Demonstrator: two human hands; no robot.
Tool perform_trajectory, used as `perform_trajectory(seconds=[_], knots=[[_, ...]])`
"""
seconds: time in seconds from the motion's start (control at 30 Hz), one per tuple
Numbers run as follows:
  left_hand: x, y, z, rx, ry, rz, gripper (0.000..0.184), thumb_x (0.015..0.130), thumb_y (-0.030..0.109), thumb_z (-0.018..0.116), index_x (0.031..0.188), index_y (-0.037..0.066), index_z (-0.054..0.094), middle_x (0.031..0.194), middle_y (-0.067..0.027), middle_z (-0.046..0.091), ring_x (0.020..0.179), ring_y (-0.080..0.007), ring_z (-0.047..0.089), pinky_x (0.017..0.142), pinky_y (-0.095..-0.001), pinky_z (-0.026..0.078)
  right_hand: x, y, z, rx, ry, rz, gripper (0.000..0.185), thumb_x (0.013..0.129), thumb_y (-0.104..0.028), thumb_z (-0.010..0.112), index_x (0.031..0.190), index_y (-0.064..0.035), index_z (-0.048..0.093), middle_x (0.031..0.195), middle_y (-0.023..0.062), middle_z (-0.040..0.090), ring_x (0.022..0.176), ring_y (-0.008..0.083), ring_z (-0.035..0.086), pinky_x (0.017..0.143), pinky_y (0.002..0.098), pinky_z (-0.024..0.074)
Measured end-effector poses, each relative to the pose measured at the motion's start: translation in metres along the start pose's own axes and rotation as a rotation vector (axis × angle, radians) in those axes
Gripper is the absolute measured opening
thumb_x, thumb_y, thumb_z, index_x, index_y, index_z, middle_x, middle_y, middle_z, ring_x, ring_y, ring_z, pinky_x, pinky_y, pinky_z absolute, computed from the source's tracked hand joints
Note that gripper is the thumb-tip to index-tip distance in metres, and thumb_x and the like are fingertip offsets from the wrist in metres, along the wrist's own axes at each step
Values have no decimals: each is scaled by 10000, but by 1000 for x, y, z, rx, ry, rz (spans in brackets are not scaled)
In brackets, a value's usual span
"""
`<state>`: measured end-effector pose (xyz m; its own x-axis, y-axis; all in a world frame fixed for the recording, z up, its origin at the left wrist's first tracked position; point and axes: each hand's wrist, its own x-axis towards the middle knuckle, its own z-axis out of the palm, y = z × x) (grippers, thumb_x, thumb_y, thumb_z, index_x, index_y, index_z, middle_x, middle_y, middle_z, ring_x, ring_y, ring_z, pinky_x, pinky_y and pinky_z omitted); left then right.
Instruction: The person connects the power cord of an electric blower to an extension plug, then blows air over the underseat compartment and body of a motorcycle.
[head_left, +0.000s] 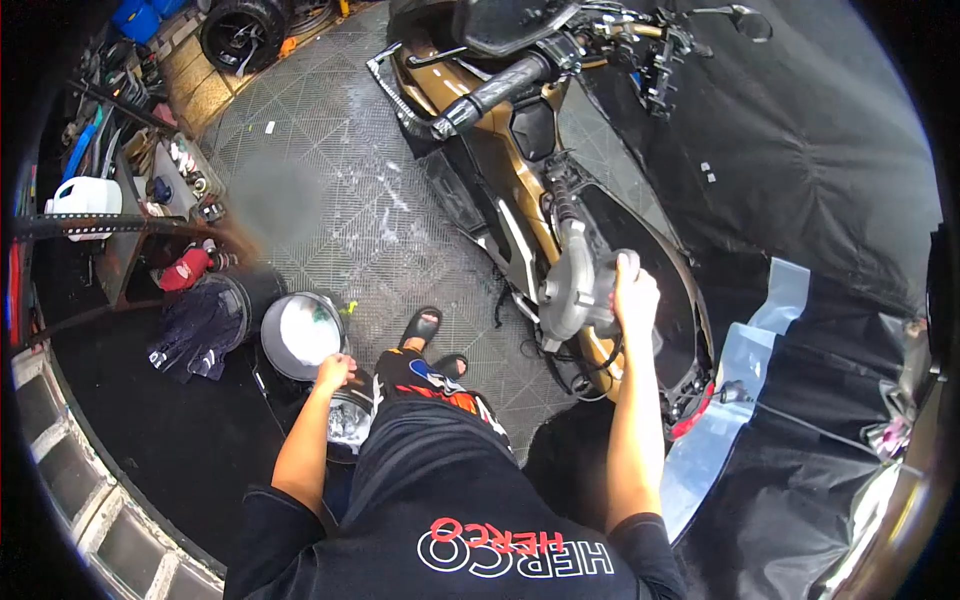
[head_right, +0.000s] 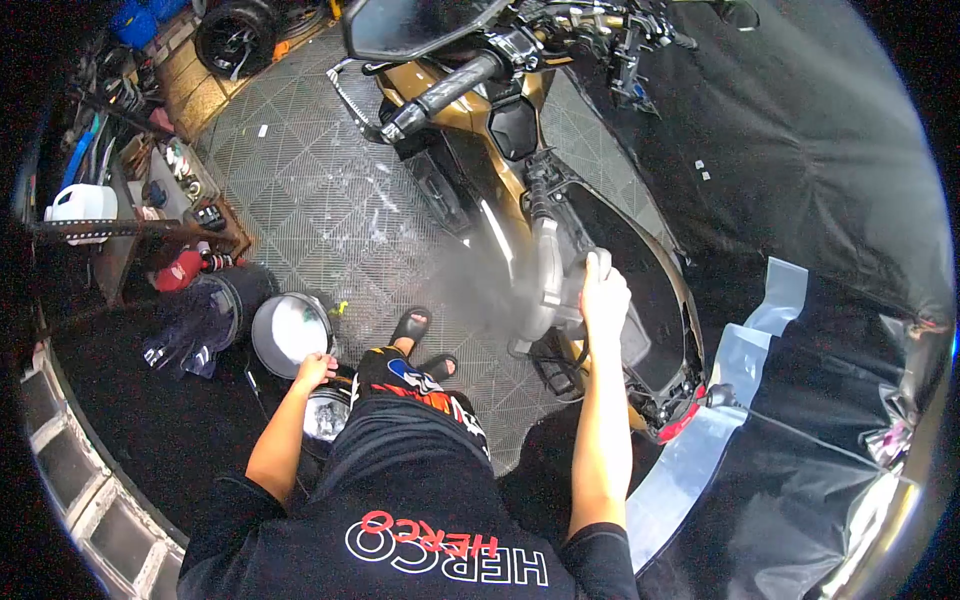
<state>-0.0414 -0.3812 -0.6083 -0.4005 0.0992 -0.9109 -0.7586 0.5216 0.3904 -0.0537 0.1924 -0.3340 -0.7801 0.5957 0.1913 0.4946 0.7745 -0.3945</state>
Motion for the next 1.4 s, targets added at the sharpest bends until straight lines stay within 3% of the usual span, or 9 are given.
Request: perform_trajectory(seconds=[0.07, 0.1, 0.23, 0.37, 0.53, 0.73, 0.9, 1.07, 1.4], knots=[[-4, 9, 0, 18, 23, -34, 309, 1015, 255, 446, 1075, 34, 653, 1016, -69, 721, 771, -171, 670, 652, -333, 526, 13, -43, -31, 43, -256, 484, 543, 961, -482, 595, 859, 49, 648, 625, 184, 651, 557, 261, 673, 554, 389, 543], [-1, 6, 0, -6, 25, -22, 308, 1016, 251, 444, 1072, 33, 653, 1013, -74, 722, 768, -177, 676, 648, -333, 526, 12, -54, -38, 84, -253, 557, 558, 964, -491, 580, 874, 55, 651, 655, 201, 662, 617, 288, 698, 621, 390, 562], [-4, 9, 3, 8, 15, -22, 319, 1018, 261, 442, 1075, 26, 651, 1008, -79, 723, 778, -179, 679, 654, -340, 529, 13, -12, -17, -127, -151, 328, 625, 966, -552, 537, 898, 59, 651, 623, 165, 671, 535, 265, 686, 585, 389, 563], [9, 6, 2, -22, 10, -13, 292, 1018, 289, 472, 1014, 59, 651, 916, -56, 718, 699, -150, 660, 565, -304, 501, 17, -30, -39, 27, -333, 536, 651, 958, -578, 532, 949, 62, 644, 660, 173, 687, 582, 276, 704, 632, 400, 574], [18, 7, 4, -50, 1, -4, 285, 1012, 288, 480, 993, 60, 648, 904, -50, 712, 693, -147, 659, 566, -301, 504, 19, -28, -34, -171, -170, 434, 609, 951, -543, 574, 888, 58, 653, 591, 143, 659, 507, 228, 676, 536, 351, 558], [19, 8, 8, -100, 4, -11, 287, 1007, 291, 490, 1015, 54, 653, 953, -66, 734, 715, -159, 677, 577, -319, 512, 17, -21, -40, -49, -138, 536, 621, 951, -533, 581, 913, 83, 649, 604, 146, 661, 492, 226, 665, 495, 336, 545], [23, -13, 12, -110, 4, -9, 284, 1024, 282, 486, 1015, 55, 656, 943, -69, 736, 708, -154, 680, 567, -314, 517, 23, -19, -47, 40, -277, 499, 607, 963, -516, 572, 886, 81, 650, 595, 146, 653, 477, 206, 650, 478, 331, 531], [7, -17, 14, -99, 8, -4, 343, 1039, 302, 433, 1061, 42, 655, 1000, -78, 740, 742, -169, 695, 602, -323, 544, 24, -17, -42, 73, -267, 509, 604, 967, -510, 567, 856, 78, 652, 583, 151, 646, 473, 208, 646, 464, 330, 521], [8, -38, 19, -139, 69, -23, 293, 988, 278, 495, 1015, 41, 665, 916, -65, 733, 663, -147, 665, 531, -303, 509, 21, -1, -52, 135, -272, 486, 564, 970, -488, 572, 887, 63, 658, 583, 138, 639, 454, 192, 619, 442, 329, 490]])
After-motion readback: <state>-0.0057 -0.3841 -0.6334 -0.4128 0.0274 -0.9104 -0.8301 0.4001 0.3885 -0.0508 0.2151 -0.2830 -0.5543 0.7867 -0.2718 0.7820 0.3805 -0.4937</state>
